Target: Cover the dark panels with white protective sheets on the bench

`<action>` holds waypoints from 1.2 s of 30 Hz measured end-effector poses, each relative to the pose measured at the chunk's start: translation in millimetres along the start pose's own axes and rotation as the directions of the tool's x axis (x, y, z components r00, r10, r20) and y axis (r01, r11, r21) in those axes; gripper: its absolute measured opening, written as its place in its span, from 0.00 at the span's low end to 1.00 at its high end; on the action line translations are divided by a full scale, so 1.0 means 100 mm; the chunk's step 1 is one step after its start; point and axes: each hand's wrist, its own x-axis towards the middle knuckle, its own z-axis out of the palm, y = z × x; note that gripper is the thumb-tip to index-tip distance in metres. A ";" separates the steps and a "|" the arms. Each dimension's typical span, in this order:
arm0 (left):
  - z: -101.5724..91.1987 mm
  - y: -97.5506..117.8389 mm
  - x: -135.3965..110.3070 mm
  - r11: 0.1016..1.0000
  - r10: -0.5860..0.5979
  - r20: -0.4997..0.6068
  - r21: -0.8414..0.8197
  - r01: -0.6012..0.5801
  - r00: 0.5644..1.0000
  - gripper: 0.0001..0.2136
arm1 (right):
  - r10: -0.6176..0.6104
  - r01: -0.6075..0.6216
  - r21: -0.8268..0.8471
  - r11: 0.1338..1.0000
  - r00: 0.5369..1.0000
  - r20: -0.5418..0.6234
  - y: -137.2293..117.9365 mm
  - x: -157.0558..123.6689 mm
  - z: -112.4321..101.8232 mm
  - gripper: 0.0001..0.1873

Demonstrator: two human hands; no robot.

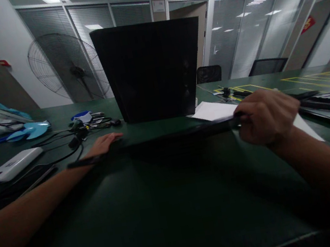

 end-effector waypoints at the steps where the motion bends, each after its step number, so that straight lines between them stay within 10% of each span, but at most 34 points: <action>1: -0.02 -0.03 0.01 0.983 -0.066 -0.042 -0.174 0.058 0.997 0.33 | -0.044 0.037 0.104 0.994 0.997 0.063 -0.22 0.15 -0.05 0.04; 7: -0.20 -0.16 0.01 0.723 -0.200 -0.005 -0.676 0.145 0.980 0.33 | -0.360 0.034 0.625 0.780 0.841 0.404 -1.09 0.68 -0.38 0.07; 11: -0.24 -0.19 0.01 0.834 -0.192 -0.017 -0.529 0.154 0.981 0.30 | -0.410 -0.159 0.790 0.592 0.784 0.466 -1.05 0.55 -0.24 0.10; 15: -0.22 -0.06 -0.04 0.999 -0.036 -0.017 0.038 0.037 0.999 0.25 | -0.311 -0.406 0.728 0.553 0.710 0.632 -0.76 0.14 0.10 0.13; 22: -0.15 0.33 -0.20 0.781 0.154 0.027 0.609 -0.139 0.988 0.23 | -0.283 -0.773 0.454 0.444 0.359 0.889 -0.69 -0.34 0.43 0.37; 31: 0.07 0.74 -0.27 0.695 0.018 0.040 0.718 -0.041 0.999 0.29 | -0.262 -0.784 0.386 0.487 0.290 0.920 -0.71 -0.41 0.49 0.37; 36: -0.03 0.75 -0.31 0.672 -0.120 0.026 0.738 0.061 0.992 0.36 | 0.178 -0.842 0.015 0.540 0.132 0.975 -0.77 -0.61 0.60 0.44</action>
